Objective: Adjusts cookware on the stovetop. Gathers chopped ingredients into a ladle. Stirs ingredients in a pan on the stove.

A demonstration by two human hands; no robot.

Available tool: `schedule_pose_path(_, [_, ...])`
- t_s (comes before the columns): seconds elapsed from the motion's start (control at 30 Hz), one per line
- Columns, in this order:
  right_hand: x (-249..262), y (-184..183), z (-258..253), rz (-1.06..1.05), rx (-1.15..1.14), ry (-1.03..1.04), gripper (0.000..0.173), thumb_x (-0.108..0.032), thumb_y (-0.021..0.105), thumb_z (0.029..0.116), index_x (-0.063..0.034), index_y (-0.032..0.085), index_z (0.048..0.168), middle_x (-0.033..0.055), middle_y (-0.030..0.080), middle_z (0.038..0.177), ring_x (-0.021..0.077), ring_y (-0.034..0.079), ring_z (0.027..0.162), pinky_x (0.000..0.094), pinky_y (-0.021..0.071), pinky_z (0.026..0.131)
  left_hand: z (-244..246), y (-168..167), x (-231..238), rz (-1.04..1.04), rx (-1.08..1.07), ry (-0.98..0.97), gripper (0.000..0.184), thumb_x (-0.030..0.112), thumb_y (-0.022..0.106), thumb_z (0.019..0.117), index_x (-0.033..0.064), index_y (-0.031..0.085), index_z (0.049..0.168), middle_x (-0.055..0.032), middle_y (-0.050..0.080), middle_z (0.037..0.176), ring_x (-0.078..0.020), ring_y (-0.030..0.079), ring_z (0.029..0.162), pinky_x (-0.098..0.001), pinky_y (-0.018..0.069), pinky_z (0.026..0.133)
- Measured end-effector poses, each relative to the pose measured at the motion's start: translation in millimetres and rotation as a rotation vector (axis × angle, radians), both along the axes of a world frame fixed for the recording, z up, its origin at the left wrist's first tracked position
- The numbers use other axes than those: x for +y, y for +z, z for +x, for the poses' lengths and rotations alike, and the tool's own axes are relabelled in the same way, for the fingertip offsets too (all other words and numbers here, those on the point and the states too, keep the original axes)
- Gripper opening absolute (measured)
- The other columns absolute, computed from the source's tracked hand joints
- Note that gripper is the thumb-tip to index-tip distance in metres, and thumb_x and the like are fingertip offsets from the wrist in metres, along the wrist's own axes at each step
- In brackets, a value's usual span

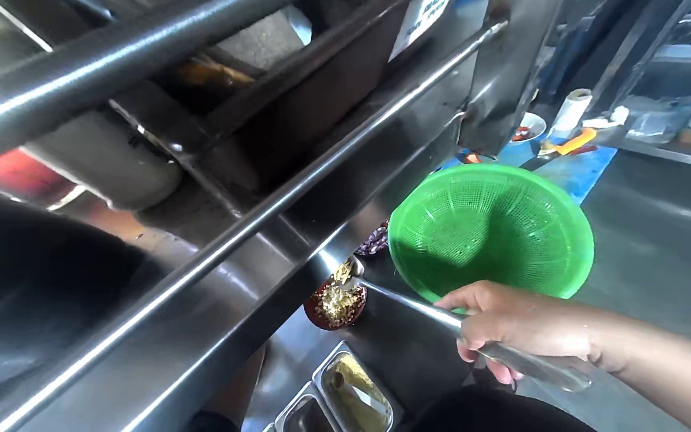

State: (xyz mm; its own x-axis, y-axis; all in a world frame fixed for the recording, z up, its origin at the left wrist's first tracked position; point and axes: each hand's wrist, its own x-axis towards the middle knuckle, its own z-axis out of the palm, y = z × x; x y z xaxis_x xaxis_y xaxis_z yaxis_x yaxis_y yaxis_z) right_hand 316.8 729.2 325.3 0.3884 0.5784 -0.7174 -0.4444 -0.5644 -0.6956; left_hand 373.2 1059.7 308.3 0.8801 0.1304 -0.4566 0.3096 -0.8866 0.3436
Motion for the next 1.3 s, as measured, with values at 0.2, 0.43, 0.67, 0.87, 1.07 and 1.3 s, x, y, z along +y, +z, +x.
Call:
schedule_pose_path(0.2, [-4,0,-2,0.033,0.016,0.006,0.048,-0.002,0.052,0.0983,-0.0094,0.048,0.146,0.0095,0.068,0.084,0.014,0.062,0.051,0.0258,0.0553,0.049,-16,-6,-1,-0.019,0.051,-0.027,0.032,0.015,0.054,0.108,-0.0032,0.064,0.132,-0.0261,0.063,0.134,-0.0397,0.057,0.13,-0.0554,0.0386,0.113])
schedule_pose_path(0.43, [-27,-10,-21,0.086,0.097,0.025,0.053,-0.005,0.056,0.0924,-0.0112,0.05,0.145,0.0088,0.068,0.086,0.016,0.064,0.055,0.0296,0.0573,0.051,30,-32,-44,-0.026,-0.02,-0.063,0.032,0.011,0.055,0.1058,-0.0009,0.063,0.134,-0.0241,0.06,0.14,-0.0387,0.054,0.134,-0.0563,0.038,0.115])
schedule_pose_path(0.67, [-37,-14,-37,0.073,0.054,0.052,0.055,-0.009,0.059,0.091,-0.0144,0.053,0.145,0.0086,0.071,0.093,0.0175,0.065,0.061,0.0326,0.0561,0.055,110,-160,-51,0.277,0.159,-0.315,0.043,0.021,0.07,0.0936,-0.0038,0.063,0.128,-0.0271,0.062,0.133,-0.0439,0.059,0.126,-0.0653,0.047,0.104])
schedule_pose_path(0.87, [-43,-18,-42,0.093,0.062,0.016,0.052,-0.01,0.058,0.0942,-0.0157,0.052,0.145,0.0079,0.071,0.095,0.0169,0.065,0.06,0.0319,0.0564,0.053,117,-178,-46,0.38,0.079,-0.299,0.031,0.011,0.068,0.0923,-0.0067,0.068,0.117,-0.0285,0.065,0.127,-0.0454,0.062,0.12,-0.065,0.0508,0.099])
schedule_pose_path(1.07, [-36,-21,-37,0.098,0.091,0.009,0.052,-0.008,0.056,0.096,-0.0144,0.048,0.147,0.0084,0.069,0.095,0.0161,0.064,0.057,0.0308,0.0575,0.053,127,-164,-22,0.154,-0.035,-0.203,0.027,0.018,0.067,0.0967,-0.0002,0.072,0.117,-0.0248,0.069,0.12,-0.0418,0.065,0.117,-0.0644,0.0483,0.102])
schedule_pose_path(1.3, [-28,-23,-29,0.1,0.088,-0.014,0.055,-0.005,0.056,0.095,-0.0128,0.047,0.149,0.0075,0.068,0.089,0.0141,0.063,0.054,0.0281,0.0566,0.052,69,-76,-33,-0.3,-0.092,0.012,0.032,-0.001,0.055,0.103,-0.0102,0.056,0.133,-0.0288,0.064,0.12,-0.0325,0.065,0.102,-0.0449,0.0524,0.094])
